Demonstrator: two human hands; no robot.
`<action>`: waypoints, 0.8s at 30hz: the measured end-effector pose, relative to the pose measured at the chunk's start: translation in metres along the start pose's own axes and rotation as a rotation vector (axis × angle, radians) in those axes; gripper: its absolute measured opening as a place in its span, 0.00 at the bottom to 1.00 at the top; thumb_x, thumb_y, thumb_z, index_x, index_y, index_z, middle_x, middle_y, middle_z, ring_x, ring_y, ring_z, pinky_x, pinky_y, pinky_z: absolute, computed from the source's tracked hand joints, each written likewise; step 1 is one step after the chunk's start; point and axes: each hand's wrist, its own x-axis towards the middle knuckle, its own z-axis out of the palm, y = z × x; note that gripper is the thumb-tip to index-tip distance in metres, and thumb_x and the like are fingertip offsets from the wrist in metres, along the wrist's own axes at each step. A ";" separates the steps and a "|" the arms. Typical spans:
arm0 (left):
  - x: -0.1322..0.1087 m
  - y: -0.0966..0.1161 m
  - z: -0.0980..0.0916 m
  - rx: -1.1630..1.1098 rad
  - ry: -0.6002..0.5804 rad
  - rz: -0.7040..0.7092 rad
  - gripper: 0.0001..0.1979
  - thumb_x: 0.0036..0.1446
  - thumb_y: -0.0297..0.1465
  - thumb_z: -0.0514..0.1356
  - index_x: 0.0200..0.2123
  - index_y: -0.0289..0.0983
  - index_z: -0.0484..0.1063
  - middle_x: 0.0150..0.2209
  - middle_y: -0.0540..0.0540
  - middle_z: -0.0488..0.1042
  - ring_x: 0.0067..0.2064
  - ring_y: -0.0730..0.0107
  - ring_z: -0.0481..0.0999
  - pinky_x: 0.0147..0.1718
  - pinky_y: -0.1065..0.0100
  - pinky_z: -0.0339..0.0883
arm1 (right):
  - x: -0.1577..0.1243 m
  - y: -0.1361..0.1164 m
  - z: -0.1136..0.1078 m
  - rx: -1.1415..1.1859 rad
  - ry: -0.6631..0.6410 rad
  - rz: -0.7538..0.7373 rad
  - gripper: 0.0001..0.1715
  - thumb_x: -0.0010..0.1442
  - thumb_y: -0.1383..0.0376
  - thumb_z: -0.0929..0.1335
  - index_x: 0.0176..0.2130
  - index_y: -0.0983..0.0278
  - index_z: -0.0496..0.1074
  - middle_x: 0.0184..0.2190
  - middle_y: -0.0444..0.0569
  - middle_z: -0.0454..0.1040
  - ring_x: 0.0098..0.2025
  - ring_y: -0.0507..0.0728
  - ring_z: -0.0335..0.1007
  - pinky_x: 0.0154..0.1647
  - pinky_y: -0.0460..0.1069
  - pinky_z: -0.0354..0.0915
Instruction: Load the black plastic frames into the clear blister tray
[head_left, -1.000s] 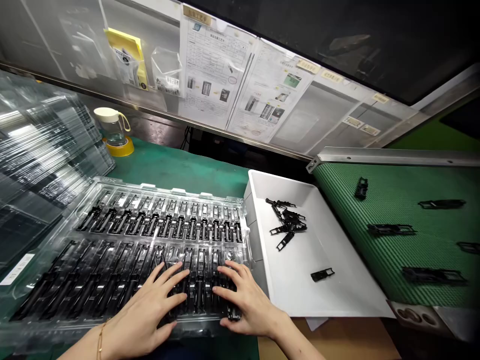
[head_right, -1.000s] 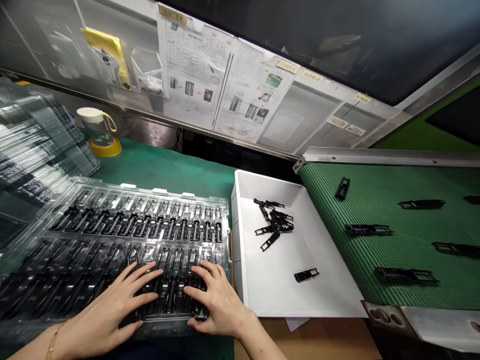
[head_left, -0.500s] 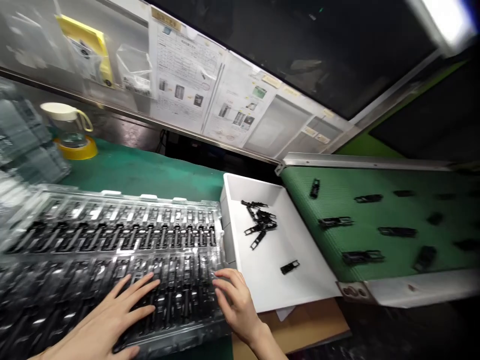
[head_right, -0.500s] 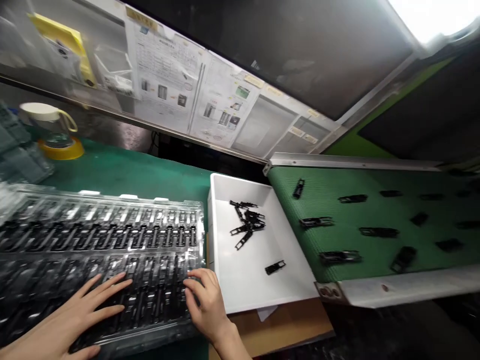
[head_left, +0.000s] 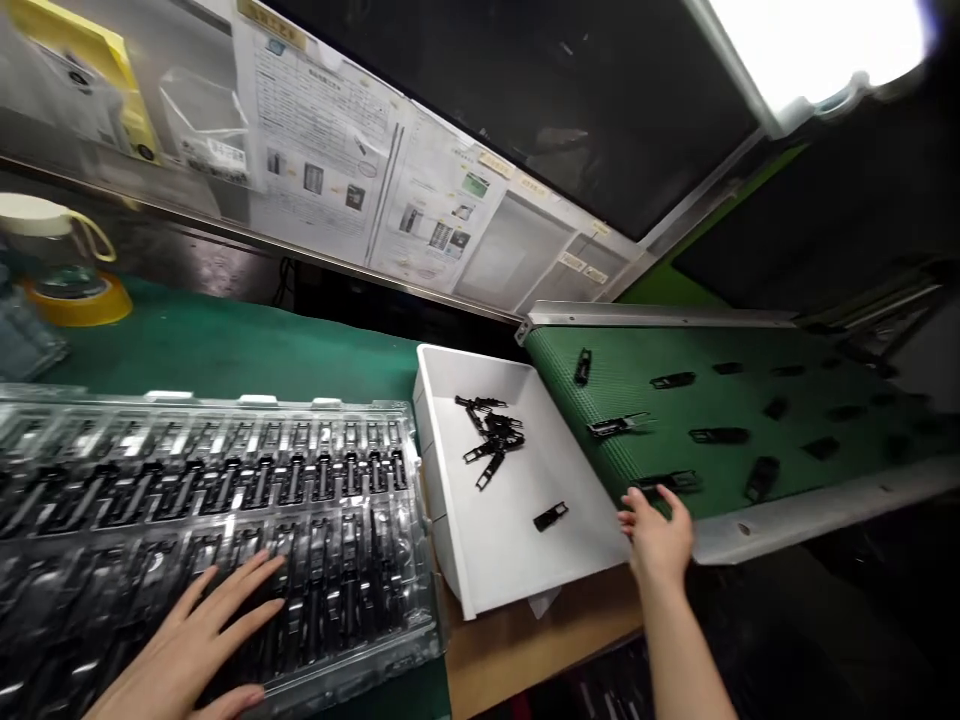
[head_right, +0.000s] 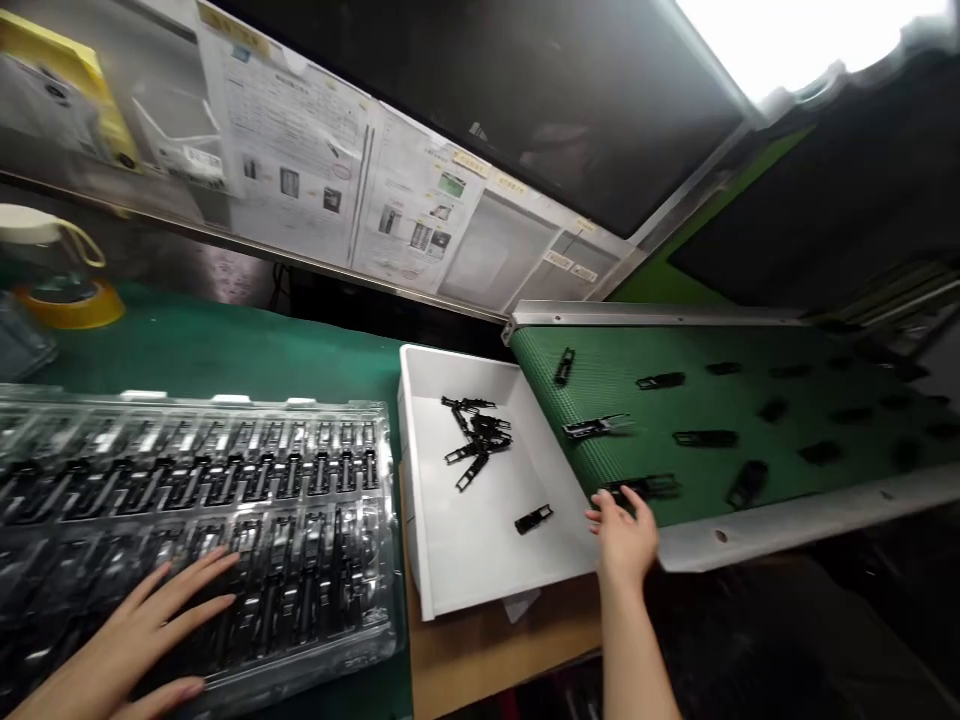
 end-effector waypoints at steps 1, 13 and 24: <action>-0.001 0.003 -0.002 0.041 -0.049 -0.008 0.20 0.50 0.38 0.50 0.48 0.47 0.54 0.55 0.50 0.50 0.55 0.62 0.48 0.49 0.49 0.50 | 0.005 -0.001 0.003 -0.004 -0.001 0.005 0.27 0.40 0.61 0.68 0.41 0.66 0.60 0.21 0.43 0.66 0.16 0.48 0.61 0.12 0.41 0.56; 0.026 0.051 -0.021 -0.073 -0.356 0.172 0.28 0.51 0.34 0.50 0.54 0.41 0.41 0.55 0.44 0.45 0.55 0.55 0.44 0.44 0.42 0.51 | -0.161 -0.030 0.052 -0.190 -1.075 -0.603 0.11 0.53 0.68 0.59 0.37 0.62 0.66 0.35 0.51 0.65 0.38 0.54 0.63 0.37 0.48 0.63; 0.054 0.074 -0.005 -0.081 -0.438 0.234 0.39 0.34 0.28 0.65 0.51 0.33 0.51 0.51 0.33 0.55 0.53 0.51 0.51 0.45 0.44 0.48 | -0.214 0.000 0.051 -0.467 -1.038 -0.942 0.11 0.52 0.71 0.58 0.35 0.62 0.65 0.47 0.52 0.59 0.51 0.62 0.48 0.43 0.58 0.58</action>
